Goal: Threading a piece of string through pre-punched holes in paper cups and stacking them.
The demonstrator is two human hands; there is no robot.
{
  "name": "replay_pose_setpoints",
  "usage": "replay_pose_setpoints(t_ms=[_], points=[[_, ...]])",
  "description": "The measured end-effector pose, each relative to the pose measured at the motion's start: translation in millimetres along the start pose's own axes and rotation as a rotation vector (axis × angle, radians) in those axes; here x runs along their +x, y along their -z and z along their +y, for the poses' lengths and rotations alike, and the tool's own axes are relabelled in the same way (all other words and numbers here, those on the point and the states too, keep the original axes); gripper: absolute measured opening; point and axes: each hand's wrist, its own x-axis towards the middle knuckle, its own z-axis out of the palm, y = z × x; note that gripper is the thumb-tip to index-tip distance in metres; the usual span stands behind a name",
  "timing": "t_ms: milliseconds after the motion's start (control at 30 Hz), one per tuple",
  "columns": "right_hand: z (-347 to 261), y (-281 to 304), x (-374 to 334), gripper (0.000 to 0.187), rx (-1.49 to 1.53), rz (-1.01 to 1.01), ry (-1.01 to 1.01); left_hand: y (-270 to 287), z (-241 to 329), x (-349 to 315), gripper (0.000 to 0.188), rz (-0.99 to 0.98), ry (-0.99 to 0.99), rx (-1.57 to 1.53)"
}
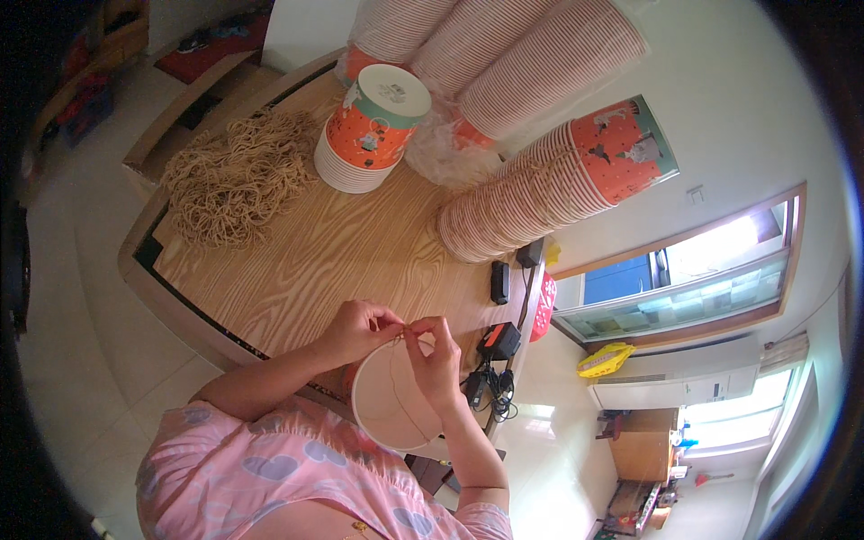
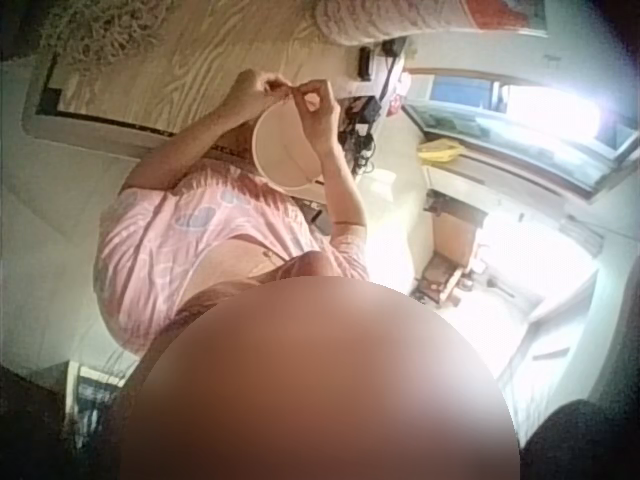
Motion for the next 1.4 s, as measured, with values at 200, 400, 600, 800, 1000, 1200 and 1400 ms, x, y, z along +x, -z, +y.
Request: replay_pose_setpoints(t_ms=[200, 400, 600, 800, 1000, 1200, 1400], points=[[1, 1, 0, 0.014, -0.015, 0.015, 0.014, 4, 2, 3, 0.019, -0.064, 0.086, -0.073], [2, 2, 1, 0.01, -0.028, 0.009, 0.022, 5, -13, 9, 0.019, -0.204, 0.235, -0.322], [0, 3, 3, 0.01, -0.052, -0.019, 0.057, 7, -20, 10, 0.021, -0.281, 0.335, -0.538], [9, 3, 0, 0.012, 0.035, -0.015, -0.04, 8, -18, 12, 0.022, -0.35, 0.41, -0.635], [2, 3, 3, 0.012, 0.033, -0.029, 0.028, 10, -19, 12, 0.02, -0.324, 0.425, -0.694], [1, 6, 3, 0.01, 0.035, -0.054, 0.056, 8, -15, 10, 0.022, -0.289, 0.371, -0.644], [-6, 8, 13, 0.007, -0.069, -0.117, 0.053, 8, -5, 1, 0.027, -0.223, 0.295, -0.449]])
